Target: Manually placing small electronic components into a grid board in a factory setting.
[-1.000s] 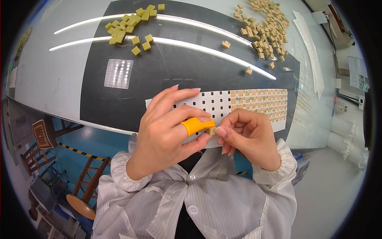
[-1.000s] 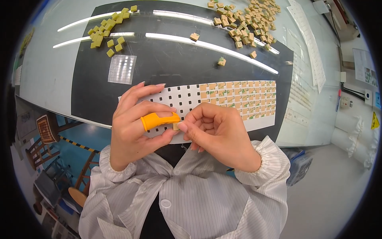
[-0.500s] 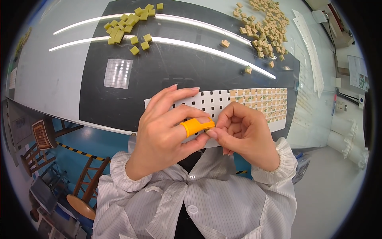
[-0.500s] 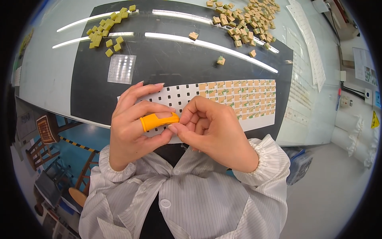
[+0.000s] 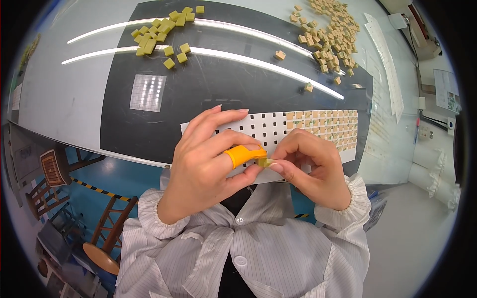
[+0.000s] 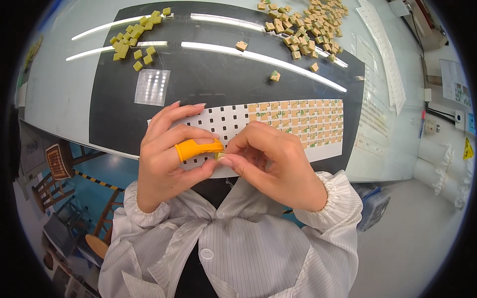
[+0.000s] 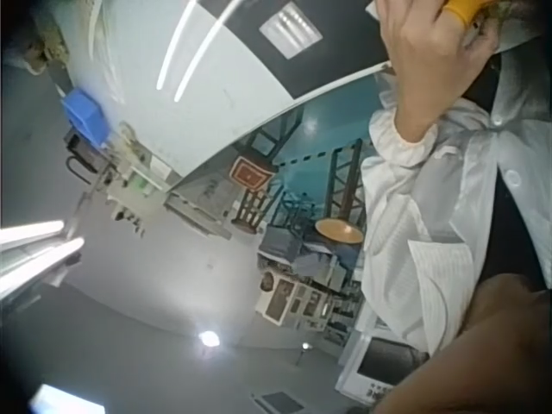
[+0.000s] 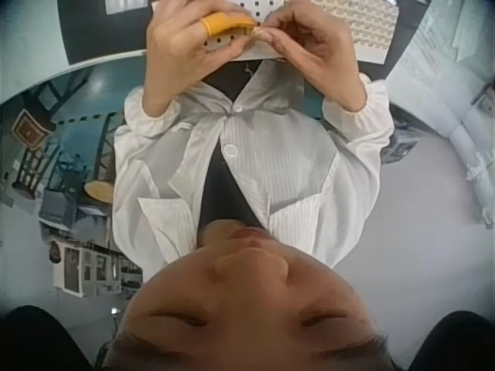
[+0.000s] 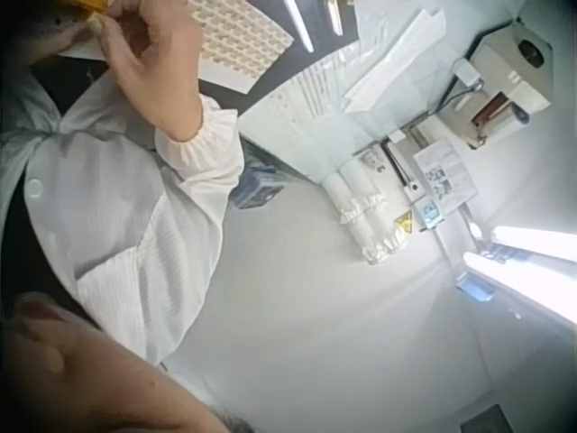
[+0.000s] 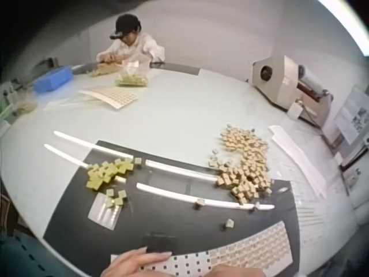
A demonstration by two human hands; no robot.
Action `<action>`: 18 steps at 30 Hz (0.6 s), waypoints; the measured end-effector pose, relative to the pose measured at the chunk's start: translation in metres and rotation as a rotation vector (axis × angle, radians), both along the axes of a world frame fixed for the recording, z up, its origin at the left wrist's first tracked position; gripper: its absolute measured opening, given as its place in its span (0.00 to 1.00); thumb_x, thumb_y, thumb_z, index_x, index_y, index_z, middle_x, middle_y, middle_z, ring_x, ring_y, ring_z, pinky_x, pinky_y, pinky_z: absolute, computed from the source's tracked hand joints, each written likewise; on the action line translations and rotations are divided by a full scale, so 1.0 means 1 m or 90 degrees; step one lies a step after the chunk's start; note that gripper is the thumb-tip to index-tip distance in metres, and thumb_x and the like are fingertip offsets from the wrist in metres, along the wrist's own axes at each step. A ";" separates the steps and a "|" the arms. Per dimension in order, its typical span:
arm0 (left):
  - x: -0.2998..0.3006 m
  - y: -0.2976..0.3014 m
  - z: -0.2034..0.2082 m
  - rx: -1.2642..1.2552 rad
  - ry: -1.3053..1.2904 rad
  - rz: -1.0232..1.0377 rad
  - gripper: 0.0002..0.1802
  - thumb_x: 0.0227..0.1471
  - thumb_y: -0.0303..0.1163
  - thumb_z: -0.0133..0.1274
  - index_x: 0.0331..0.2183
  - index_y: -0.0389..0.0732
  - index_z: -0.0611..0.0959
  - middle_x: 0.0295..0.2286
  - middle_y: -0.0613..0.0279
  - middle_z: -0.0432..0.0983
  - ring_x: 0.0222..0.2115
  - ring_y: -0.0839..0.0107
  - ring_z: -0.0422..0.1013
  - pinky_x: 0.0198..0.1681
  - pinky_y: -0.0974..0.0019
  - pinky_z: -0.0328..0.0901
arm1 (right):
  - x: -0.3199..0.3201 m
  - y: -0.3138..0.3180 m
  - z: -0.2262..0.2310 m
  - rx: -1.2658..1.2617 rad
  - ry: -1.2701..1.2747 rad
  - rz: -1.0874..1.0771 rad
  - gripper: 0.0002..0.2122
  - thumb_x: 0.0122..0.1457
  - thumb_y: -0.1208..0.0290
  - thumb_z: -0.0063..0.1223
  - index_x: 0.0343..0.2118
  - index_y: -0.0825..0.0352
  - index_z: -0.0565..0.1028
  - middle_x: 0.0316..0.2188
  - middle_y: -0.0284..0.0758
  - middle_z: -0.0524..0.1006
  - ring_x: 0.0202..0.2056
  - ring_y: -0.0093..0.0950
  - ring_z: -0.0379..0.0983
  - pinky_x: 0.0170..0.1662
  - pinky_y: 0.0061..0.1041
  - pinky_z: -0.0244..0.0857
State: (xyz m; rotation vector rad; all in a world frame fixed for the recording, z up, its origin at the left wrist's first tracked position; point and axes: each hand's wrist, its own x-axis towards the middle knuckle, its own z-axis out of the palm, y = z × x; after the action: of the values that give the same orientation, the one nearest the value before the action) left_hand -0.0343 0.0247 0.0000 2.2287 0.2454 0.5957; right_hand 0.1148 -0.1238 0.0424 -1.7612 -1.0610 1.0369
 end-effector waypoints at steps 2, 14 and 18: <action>0.000 0.000 0.000 0.000 0.000 -0.001 0.13 0.30 0.28 0.67 0.26 0.43 0.85 0.29 0.69 0.81 0.47 0.57 0.72 0.55 0.45 0.59 | 0.002 0.001 0.001 -0.007 0.000 0.013 0.07 0.52 0.80 0.62 0.32 0.70 0.74 0.29 0.30 0.74 0.25 0.13 0.69 0.25 0.11 0.60; -0.001 0.000 0.001 0.022 -0.002 -0.001 0.12 0.33 0.29 0.67 0.26 0.43 0.84 0.31 0.70 0.78 0.47 0.61 0.72 0.53 0.48 0.63 | -0.011 -0.003 -0.006 -0.019 -0.133 -0.168 0.05 0.52 0.80 0.61 0.30 0.71 0.75 0.23 0.31 0.75 0.19 0.15 0.68 0.22 0.15 0.61; 0.000 0.001 0.002 0.020 -0.004 -0.010 0.12 0.33 0.29 0.68 0.26 0.43 0.84 0.30 0.69 0.78 0.46 0.61 0.72 0.53 0.48 0.63 | -0.016 -0.014 -0.006 0.001 -0.263 -0.190 0.05 0.52 0.83 0.60 0.32 0.70 0.76 0.24 0.32 0.74 0.20 0.17 0.69 0.22 0.16 0.62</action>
State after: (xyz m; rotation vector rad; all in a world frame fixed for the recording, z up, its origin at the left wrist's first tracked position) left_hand -0.0344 0.0254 0.0024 2.2557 0.2166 0.6026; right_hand 0.0986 -0.1380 0.0367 -2.1094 -0.9942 0.4997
